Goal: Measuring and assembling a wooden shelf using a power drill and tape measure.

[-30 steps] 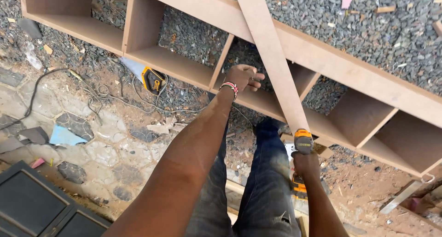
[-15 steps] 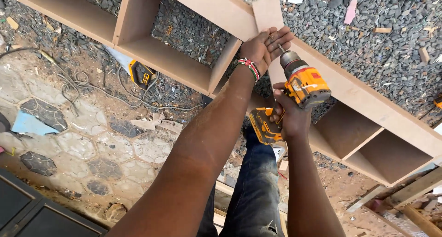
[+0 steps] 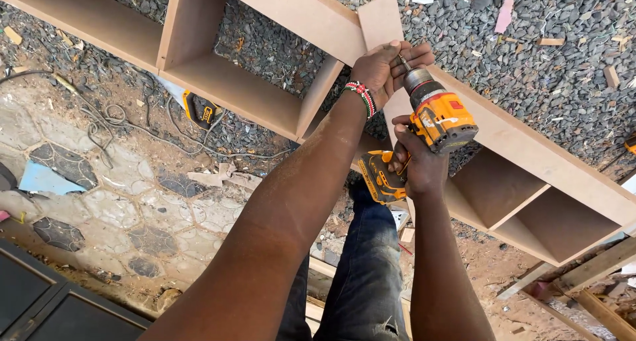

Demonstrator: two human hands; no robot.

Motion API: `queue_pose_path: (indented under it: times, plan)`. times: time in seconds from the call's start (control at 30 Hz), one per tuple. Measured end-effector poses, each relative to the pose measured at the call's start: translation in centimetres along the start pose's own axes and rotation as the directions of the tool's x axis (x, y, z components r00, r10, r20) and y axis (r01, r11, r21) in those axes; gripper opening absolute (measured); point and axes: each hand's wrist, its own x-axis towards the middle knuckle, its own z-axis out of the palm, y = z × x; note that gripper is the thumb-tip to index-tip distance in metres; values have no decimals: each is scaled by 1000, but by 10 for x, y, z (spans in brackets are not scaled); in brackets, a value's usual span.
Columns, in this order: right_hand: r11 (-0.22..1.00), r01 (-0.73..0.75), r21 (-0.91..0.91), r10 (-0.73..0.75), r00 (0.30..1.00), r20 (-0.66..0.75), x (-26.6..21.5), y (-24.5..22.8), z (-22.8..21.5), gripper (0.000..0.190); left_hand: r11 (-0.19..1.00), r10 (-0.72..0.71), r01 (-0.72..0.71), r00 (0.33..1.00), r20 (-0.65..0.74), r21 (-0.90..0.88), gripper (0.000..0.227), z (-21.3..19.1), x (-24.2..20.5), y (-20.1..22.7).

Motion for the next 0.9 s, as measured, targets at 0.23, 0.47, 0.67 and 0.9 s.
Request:
queue_pose_path:
  times: [0.23,0.47,0.67,0.9]
  plan:
    - [898,-130,-420,38,974,-222,12,-7,-9,15,977,-55,67,996,-65,201,32,1,10,-2]
    - [475,-40,-879,-85,992,-91,50,-23,-15,25,985,47,-83,972,-229,-152,28,-6,55,-39]
    - [765,-171,-621,71,981,-182,47,-72,9,6,929,129,-198,965,-228,-311,28,-3,86,-62]
    - [594,-155,-789,43,986,-161,49,-96,12,7,890,177,-235,968,-179,-391,58,2,94,-73]
